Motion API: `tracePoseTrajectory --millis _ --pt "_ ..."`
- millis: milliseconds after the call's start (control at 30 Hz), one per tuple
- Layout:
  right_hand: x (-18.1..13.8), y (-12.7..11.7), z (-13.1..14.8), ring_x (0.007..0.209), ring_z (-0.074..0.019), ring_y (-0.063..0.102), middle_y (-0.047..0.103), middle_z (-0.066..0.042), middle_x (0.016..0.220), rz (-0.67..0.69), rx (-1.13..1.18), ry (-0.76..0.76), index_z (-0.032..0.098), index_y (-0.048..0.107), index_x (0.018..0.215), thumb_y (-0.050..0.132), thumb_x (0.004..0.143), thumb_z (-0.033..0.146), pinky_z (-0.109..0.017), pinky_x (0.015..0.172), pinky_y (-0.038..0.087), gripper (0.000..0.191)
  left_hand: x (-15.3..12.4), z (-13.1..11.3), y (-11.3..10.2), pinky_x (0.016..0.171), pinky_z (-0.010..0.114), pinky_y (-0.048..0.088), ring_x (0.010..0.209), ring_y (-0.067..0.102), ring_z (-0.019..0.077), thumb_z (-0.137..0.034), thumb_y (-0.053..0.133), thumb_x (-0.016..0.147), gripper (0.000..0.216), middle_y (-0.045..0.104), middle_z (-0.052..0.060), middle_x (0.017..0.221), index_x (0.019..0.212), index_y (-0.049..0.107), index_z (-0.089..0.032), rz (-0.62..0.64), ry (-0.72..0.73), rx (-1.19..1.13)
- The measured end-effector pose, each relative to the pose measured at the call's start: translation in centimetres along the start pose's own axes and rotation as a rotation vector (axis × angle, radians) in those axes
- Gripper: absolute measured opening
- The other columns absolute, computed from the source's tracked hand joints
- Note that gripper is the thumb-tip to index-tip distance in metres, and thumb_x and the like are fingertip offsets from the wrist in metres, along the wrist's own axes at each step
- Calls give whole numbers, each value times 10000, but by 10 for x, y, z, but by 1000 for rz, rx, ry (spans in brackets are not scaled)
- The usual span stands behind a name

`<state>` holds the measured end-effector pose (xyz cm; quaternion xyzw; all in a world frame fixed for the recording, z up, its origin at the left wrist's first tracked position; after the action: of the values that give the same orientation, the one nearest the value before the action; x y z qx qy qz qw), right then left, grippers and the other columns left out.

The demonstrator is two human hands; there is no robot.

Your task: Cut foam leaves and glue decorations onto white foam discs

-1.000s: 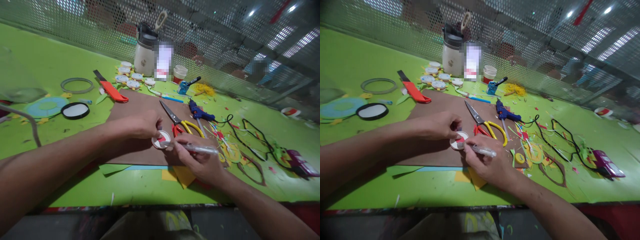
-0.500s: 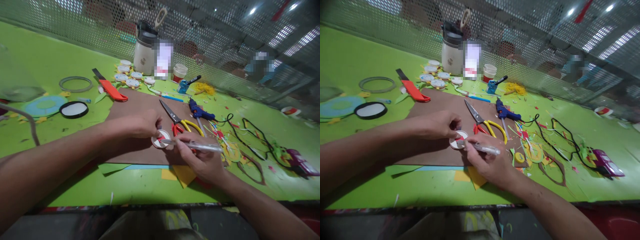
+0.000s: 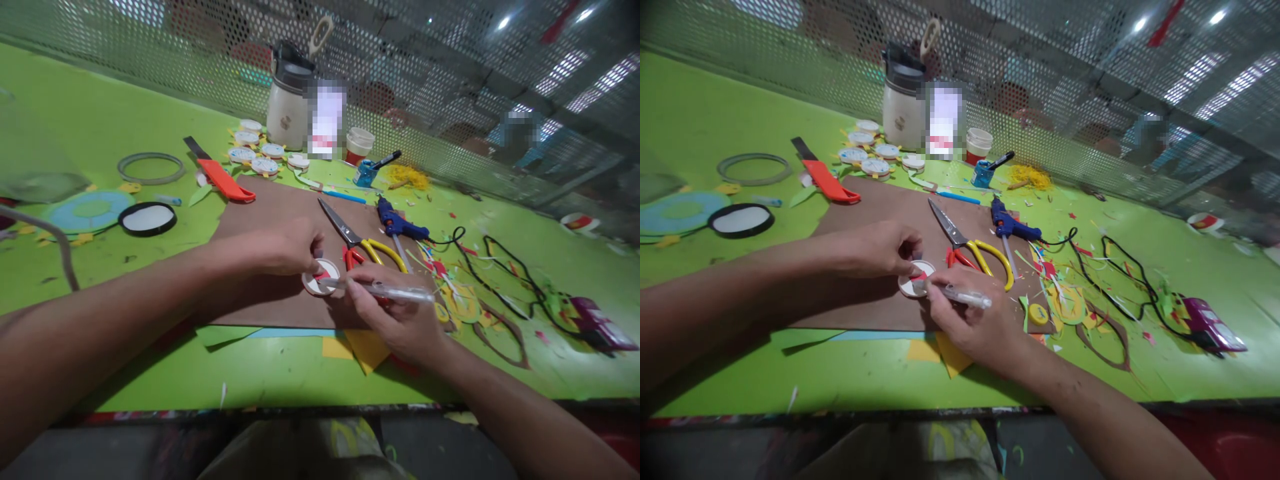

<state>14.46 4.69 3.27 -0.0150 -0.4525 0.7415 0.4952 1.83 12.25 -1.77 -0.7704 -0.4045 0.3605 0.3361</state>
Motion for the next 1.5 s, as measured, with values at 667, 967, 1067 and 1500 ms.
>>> tracePoseTrajectory --millis 667,967,1067,1500 --pt "-1 3 -1 781 -173 662 717 -42 857 -4 -31 -26 176 664 916 558 886 188 -303 722 488 111 -2 -2 0 536 284 328 630 533 175 -347 608 648 181 629 10 701 766 585 -212 3 -23 6" --pt "-1 3 2 700 -165 618 678 -36 768 43 -15 3 178 655 861 523 896 207 -304 675 464 139 -1 -1 0 522 287 325 618 534 178 -357 606 650 179 632 7 686 759 587 -216 -6 22 4" --pt "-1 2 2 663 -160 593 662 -33 735 47 -18 9 178 653 837 513 898 209 -302 648 454 155 -1 0 -1 522 284 322 620 533 174 -347 608 647 176 637 8 696 763 591 -215 -12 29 -3" --pt "-1 0 1 645 -158 589 659 -42 716 37 4 24 157 670 824 521 880 196 -298 635 453 164 -2 -2 -2 518 283 313 624 533 176 -353 613 647 190 630 14 707 769 589 -210 -9 -2 26"
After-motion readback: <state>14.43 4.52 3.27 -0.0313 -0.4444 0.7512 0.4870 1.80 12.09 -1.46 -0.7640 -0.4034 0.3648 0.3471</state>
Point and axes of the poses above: each hand's wrist, its own x-axis towards the middle knuckle, its own y-axis out of the palm, z = x × y, the point moved 8 cm from there along x, towards the middle knuckle
